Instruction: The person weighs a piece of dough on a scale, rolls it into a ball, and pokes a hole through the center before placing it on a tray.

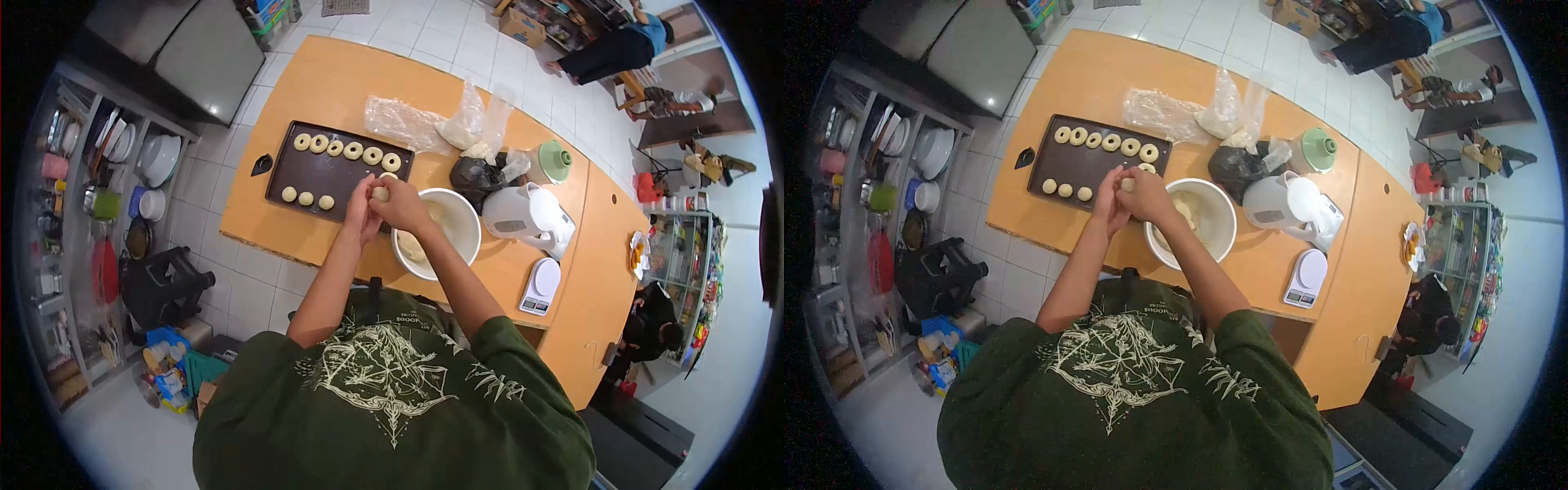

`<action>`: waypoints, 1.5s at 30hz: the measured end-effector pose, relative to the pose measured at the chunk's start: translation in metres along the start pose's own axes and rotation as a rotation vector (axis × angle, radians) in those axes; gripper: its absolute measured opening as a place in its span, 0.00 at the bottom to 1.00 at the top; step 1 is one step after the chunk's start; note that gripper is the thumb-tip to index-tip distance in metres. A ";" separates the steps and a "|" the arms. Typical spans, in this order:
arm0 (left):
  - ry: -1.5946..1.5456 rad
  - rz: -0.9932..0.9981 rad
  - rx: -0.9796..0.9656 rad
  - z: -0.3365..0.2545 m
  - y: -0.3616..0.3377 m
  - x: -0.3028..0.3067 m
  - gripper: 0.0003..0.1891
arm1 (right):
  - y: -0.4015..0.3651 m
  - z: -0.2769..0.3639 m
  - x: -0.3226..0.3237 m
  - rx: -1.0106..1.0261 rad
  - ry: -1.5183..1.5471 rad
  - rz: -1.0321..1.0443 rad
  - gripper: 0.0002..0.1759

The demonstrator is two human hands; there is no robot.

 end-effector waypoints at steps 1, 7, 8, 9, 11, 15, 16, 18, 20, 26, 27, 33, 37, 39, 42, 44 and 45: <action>-0.072 0.110 0.033 0.005 0.000 -0.015 0.19 | -0.012 0.014 0.015 0.004 0.039 0.004 0.22; -0.316 0.519 0.124 0.012 -0.049 -0.121 0.28 | -0.073 0.030 0.073 0.087 0.060 -0.108 0.23; -0.342 0.540 0.124 0.012 -0.055 -0.134 0.28 | -0.082 0.031 0.082 0.084 0.060 -0.124 0.23; -0.401 0.642 0.165 0.022 -0.052 -0.139 0.32 | -0.091 0.033 0.090 0.115 0.081 -0.131 0.25; -0.336 0.545 0.188 0.033 -0.059 -0.155 0.31 | -0.110 0.039 0.107 0.047 0.008 -0.129 0.26; -0.370 0.652 0.235 0.062 -0.054 -0.177 0.32 | -0.139 0.036 0.125 0.209 -0.054 -0.258 0.22; -0.384 0.713 0.236 0.067 -0.057 -0.184 0.32 | -0.144 0.030 0.127 0.208 -0.057 -0.266 0.22; -0.401 0.744 0.260 0.081 -0.059 -0.191 0.32 | -0.161 0.036 0.134 0.438 -0.237 -0.434 0.23; -0.412 0.722 0.264 0.093 -0.060 -0.191 0.31 | -0.173 0.027 0.135 0.422 -0.205 -0.476 0.22; -0.357 0.679 0.253 0.112 -0.064 -0.183 0.33 | -0.195 0.006 0.124 0.475 -0.276 -0.501 0.19; -0.323 0.693 0.228 0.113 -0.064 -0.184 0.34 | -0.197 0.005 0.122 0.475 -0.299 -0.504 0.19; -0.389 0.728 0.242 0.120 -0.069 -0.191 0.32 | -0.208 0.011 0.140 0.430 -0.205 -0.539 0.21; -0.146 0.604 0.151 0.118 -0.072 -0.194 0.31 | -0.205 0.012 0.143 0.441 -0.215 -0.475 0.22; -0.098 0.589 0.107 0.115 -0.078 -0.195 0.32 | -0.209 0.018 0.147 0.425 -0.096 -0.456 0.20; -0.114 0.657 0.155 0.113 -0.092 -0.201 0.34 | -0.210 0.018 0.145 0.489 -0.166 -0.410 0.18; -0.181 0.730 0.254 0.121 -0.104 -0.205 0.36 | -0.209 0.009 0.139 0.443 -0.161 -0.386 0.17; -0.212 0.717 0.274 0.121 -0.106 -0.204 0.38 | -0.207 0.007 0.137 0.409 -0.161 -0.358 0.16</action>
Point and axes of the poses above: each hand's wrist, its own y-axis towards the middle knuckle, its own x-axis out of the back of the hand, z = x × y, the point moved 8 cm from there along y, towards the middle knuckle, and after that the axes turned 7 degrees about y, right-handed, at the moved point
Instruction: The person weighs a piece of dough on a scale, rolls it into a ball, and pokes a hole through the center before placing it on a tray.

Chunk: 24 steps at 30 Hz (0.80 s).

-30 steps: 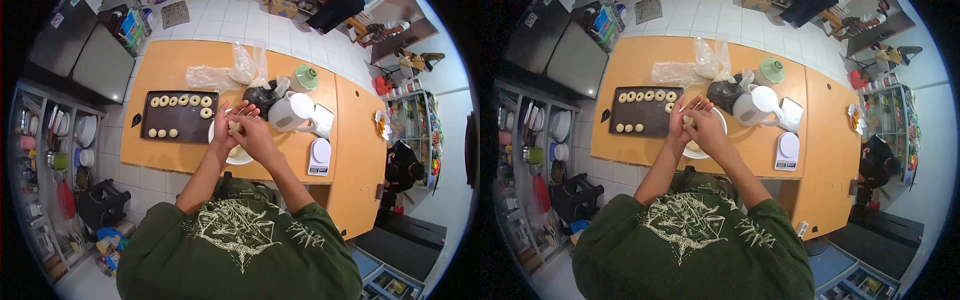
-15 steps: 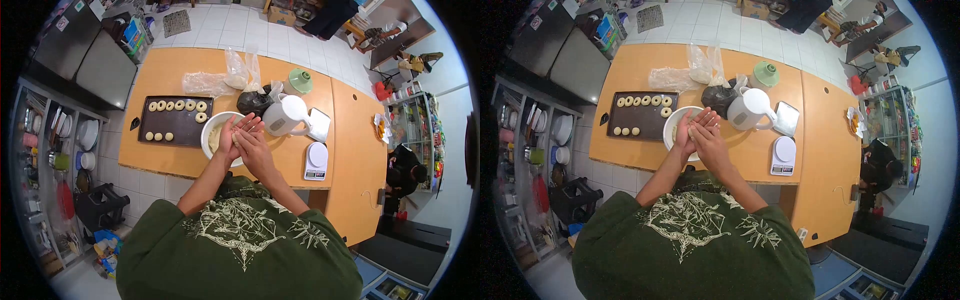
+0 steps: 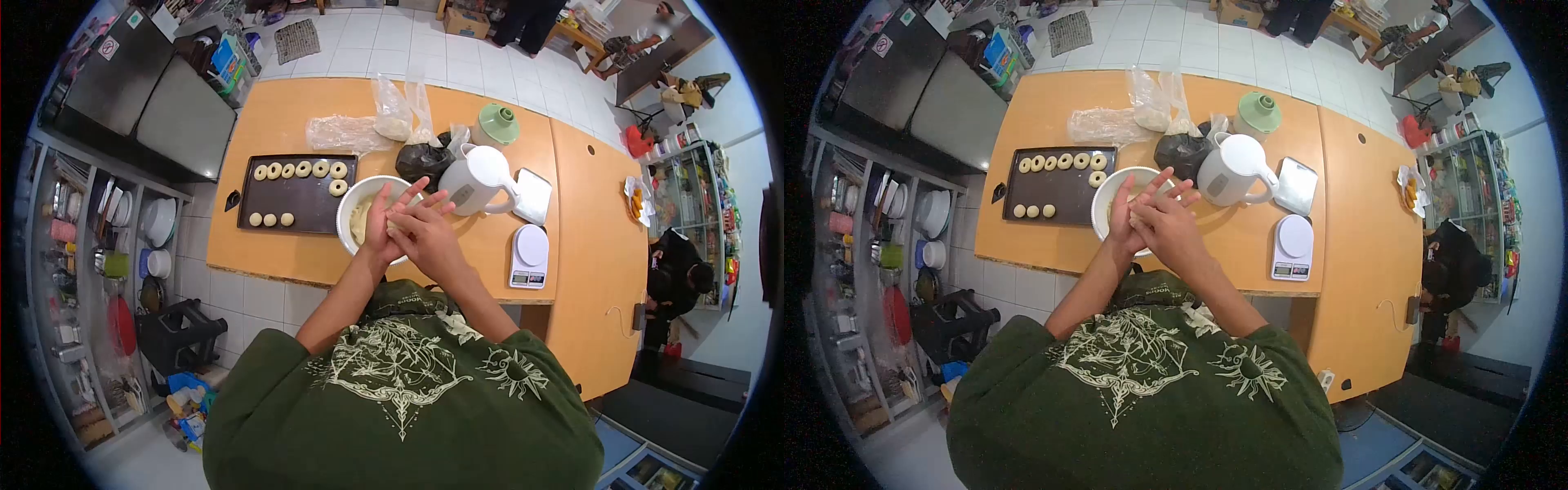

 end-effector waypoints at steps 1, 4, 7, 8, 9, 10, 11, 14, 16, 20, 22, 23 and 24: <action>-0.034 -0.009 0.004 -0.001 -0.002 -0.001 0.40 | 0.000 0.002 0.001 0.003 0.004 -0.003 0.16; -0.020 0.018 0.012 -0.004 -0.008 -0.010 0.42 | -0.003 0.003 0.002 0.002 0.023 -0.041 0.15; -0.046 0.016 -0.047 -0.005 -0.009 -0.004 0.43 | -0.005 0.002 -0.010 0.041 -0.004 0.001 0.19; -0.043 0.017 -0.042 -0.005 -0.010 -0.002 0.43 | -0.007 0.005 -0.008 0.037 -0.014 -0.022 0.23; -0.070 0.017 -0.068 -0.008 -0.011 -0.005 0.43 | -0.008 0.010 -0.005 0.034 -0.026 -0.042 0.26; -0.097 0.017 -0.096 -0.012 -0.012 -0.008 0.43 | -0.010 0.012 -0.003 0.033 -0.027 -0.044 0.26; -0.098 0.018 -0.094 -0.013 -0.012 -0.012 0.43 | -0.012 0.016 0.001 0.057 -0.137 -0.054 0.29; -0.171 0.052 -0.082 -0.011 -0.014 -0.022 0.44 | -0.022 0.024 -0.001 0.097 -0.299 -0.062 0.32; -0.120 0.059 -0.084 -0.013 -0.012 -0.028 0.44 | -0.020 0.029 0.002 0.127 -0.355 -0.066 0.32; -0.141 0.061 -0.092 -0.015 -0.014 -0.032 0.45 | -0.024 0.032 0.006 0.055 -0.308 -0.143 0.31; -0.148 0.174 -0.051 -0.017 -0.013 -0.037 0.44 | -0.021 0.029 0.012 -0.057 -0.246 -0.195 0.30; -0.146 0.176 -0.057 -0.018 -0.012 -0.036 0.44 | -0.018 0.032 0.013 -0.051 -0.245 -0.193 0.30; -0.136 0.137 -0.079 -0.019 -0.011 -0.033 0.44 | -0.016 0.030 0.010 -0.078 -0.233 -0.148 0.30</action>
Point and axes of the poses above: each hand's wrist, its own y-axis towards the middle knuckle, its own x-axis out of the back of the hand, z = x × y, the point moved 8 cm from there along y, towards the middle knuckle, and after that the axes turned 7 degrees about y, right-handed, at the moved point
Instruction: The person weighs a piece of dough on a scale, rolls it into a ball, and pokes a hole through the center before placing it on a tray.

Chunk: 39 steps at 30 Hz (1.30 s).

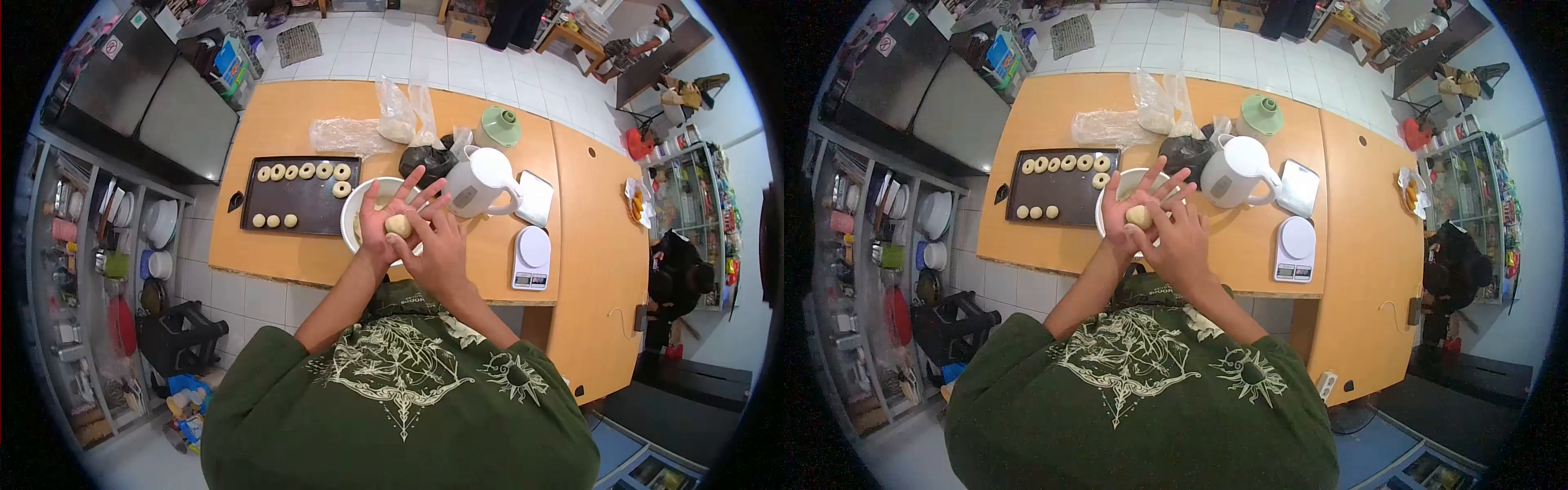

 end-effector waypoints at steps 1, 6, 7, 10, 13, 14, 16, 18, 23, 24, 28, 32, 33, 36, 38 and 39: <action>0.012 -0.036 -0.021 0.000 0.001 0.003 0.44 | 0.002 -0.002 -0.003 -0.024 0.007 0.047 0.30; 0.180 -0.018 -0.040 -0.006 -0.002 0.002 0.43 | 0.017 -0.009 0.000 0.033 0.187 0.034 0.30; 0.090 0.058 -0.020 -0.005 -0.002 -0.002 0.42 | 0.022 -0.010 0.008 0.077 0.202 -0.038 0.30; -0.262 -0.016 0.055 0.011 -0.005 0.022 0.45 | 0.040 -0.009 0.004 0.097 0.173 -0.086 0.33; 0.009 0.082 0.108 0.030 0.001 0.030 0.46 | 0.037 0.013 -0.033 0.152 -0.070 0.039 0.37; 0.069 0.069 0.099 0.028 0.002 0.036 0.47 | 0.036 0.017 -0.039 0.197 0.072 0.108 0.36; 0.137 -0.035 0.036 0.008 0.002 0.037 0.47 | 0.031 0.011 -0.046 0.236 0.036 0.151 0.36; 0.194 -0.119 0.005 -0.003 -0.005 0.042 0.48 | 0.033 -0.002 -0.041 0.149 -0.031 0.239 0.36; 0.271 -0.001 0.066 0.022 -0.007 0.035 0.52 | 0.039 0.012 -0.047 0.180 0.023 0.172 0.37; 0.304 0.021 0.065 0.020 -0.006 0.028 0.53 | 0.036 0.027 -0.052 0.244 0.018 0.210 0.37; 0.557 -0.171 -0.135 -0.010 -0.005 0.012 0.56 | 0.033 0.012 -0.036 0.179 -0.111 0.203 0.38; 0.169 0.333 0.201 0.036 -0.012 -0.006 0.53 | 0.042 0.031 -0.047 0.255 -0.095 0.124 0.40; 0.169 0.331 0.201 0.032 -0.012 -0.017 0.53 | 0.035 0.033 -0.048 0.253 -0.093 0.125 0.40; 0.112 0.056 0.043 -0.010 -0.012 -0.012 0.58 | 0.027 0.031 -0.049 0.217 -0.135 0.246 0.44; -0.060 0.234 -0.011 0.014 -0.011 -0.030 0.57 | 0.044 0.015 -0.040 0.192 -0.134 0.166 0.45; -0.228 0.411 -0.064 0.019 -0.017 -0.044 0.55 | 0.050 0.014 -0.032 0.168 -0.132 0.082 0.46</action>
Point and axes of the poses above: each hand's wrist, its own y-axis towards the middle knuckle, its own x-axis out of the back of the hand, z = x × y, the point moved 8 cm from there along y, towards the middle knuckle, and after that the axes turned 7 degrees about y, right-handed, at the moved point
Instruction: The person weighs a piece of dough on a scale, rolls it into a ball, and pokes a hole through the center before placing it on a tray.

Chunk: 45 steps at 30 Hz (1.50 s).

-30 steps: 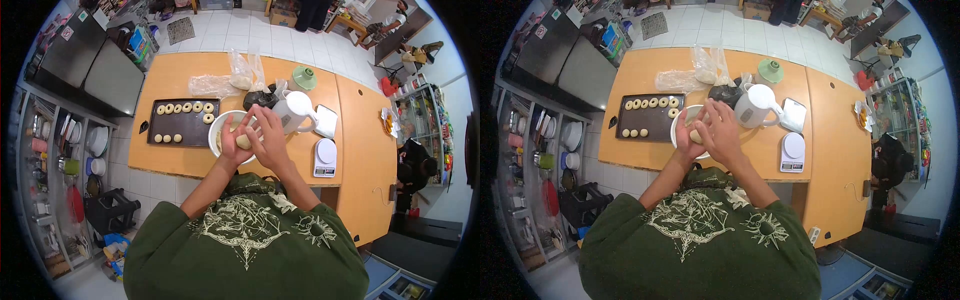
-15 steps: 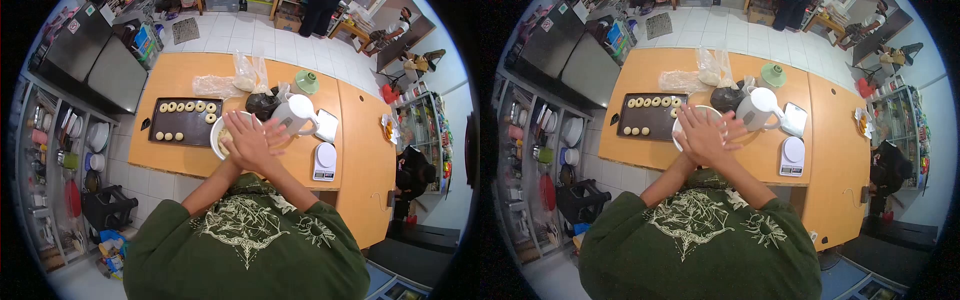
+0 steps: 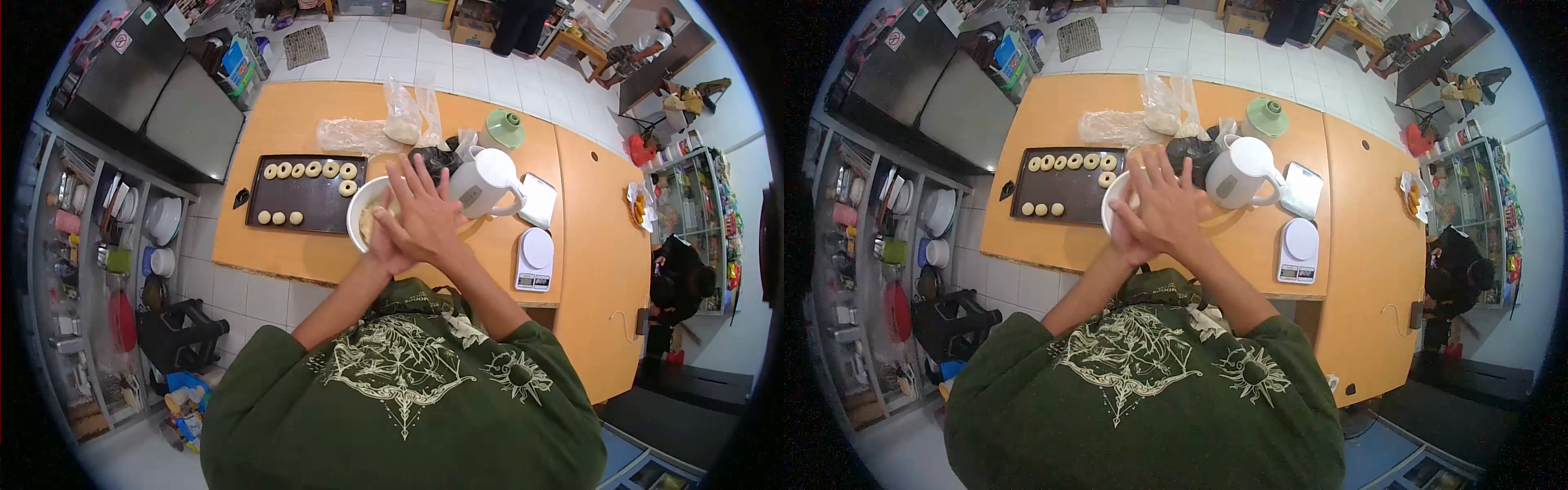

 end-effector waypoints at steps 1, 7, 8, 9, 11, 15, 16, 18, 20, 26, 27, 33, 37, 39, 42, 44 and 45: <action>0.489 -0.413 0.148 0.003 -0.010 0.032 0.53 | 0.003 0.010 -0.003 0.021 0.045 -0.007 0.47; 0.552 -0.452 0.166 -0.033 -0.013 0.024 0.52 | -0.014 0.001 -0.009 0.065 -0.020 0.086 0.47; 0.532 -0.541 0.191 -0.031 -0.021 0.026 0.53 | -0.011 -0.014 -0.008 -0.013 -0.108 0.095 0.48; 0.468 -0.507 0.216 -0.012 -0.028 0.040 0.55 | -0.006 -0.016 -0.006 -0.040 -0.070 0.080 0.49; 0.459 -0.359 0.271 0.003 -0.021 0.051 0.55 | -0.004 0.009 -0.022 0.011 0.028 0.118 0.48; 0.234 -0.298 0.241 0.002 -0.017 0.063 0.56 | -0.019 0.027 -0.019 0.069 0.066 0.181 0.48; 0.293 -0.310 0.272 0.006 -0.018 0.061 0.57 | -0.019 0.016 -0.016 0.042 0.017 0.188 0.48; 0.410 -0.341 0.325 0.015 -0.025 0.057 0.57 | -0.010 0.006 -0.008 0.036 -0.032 0.149 0.49; 0.533 -0.366 0.377 0.019 -0.027 0.057 0.57 | 0.001 0.013 -0.009 0.028 0.077 0.085 0.50; 0.198 -0.410 0.104 -0.024 -0.018 0.040 0.56 | -0.012 0.015 -0.007 0.098 0.045 0.174 0.50; 0.323 -0.478 0.157 -0.022 -0.022 0.033 0.56 | -0.007 0.002 -0.002 0.036 0.005 0.142 0.50; -0.084 -0.318 0.043 -0.017 -0.029 0.072 0.53 | -0.015 0.024 -0.035 0.134 0.217 0.170 0.45; 0.222 -0.394 0.122 -0.021 -0.026 0.045 0.54 | -0.009 -0.004 -0.004 0.024 0.073 0.057 0.43; 0.251 -0.350 0.152 -0.014 -0.025 0.053 0.54 | -0.014 0.004 -0.015 0.058 0.145 0.094 0.42; 0.259 -0.402 0.139 -0.027 -0.025 0.055 0.54 | -0.025 0.023 -0.023 0.149 0.262 0.127 0.41; 0.242 -0.463 0.110 -0.038 -0.022 0.044 0.54 | -0.034 0.009 -0.031 0.057 0.116 0.186 0.41; 0.231 -0.491 0.108 -0.036 -0.023 0.042 0.54 | -0.031 0.001 -0.021 0.037 0.022 0.145 0.41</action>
Point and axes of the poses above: each hand's wrist, its own y-axis towards the middle knuckle, its own x-axis out of the back of the hand, z = x × y, the point moved 8 cm from there along y, towards the middle knuckle, and after that the axes turned 7 degrees about y, right-handed, at the moved point
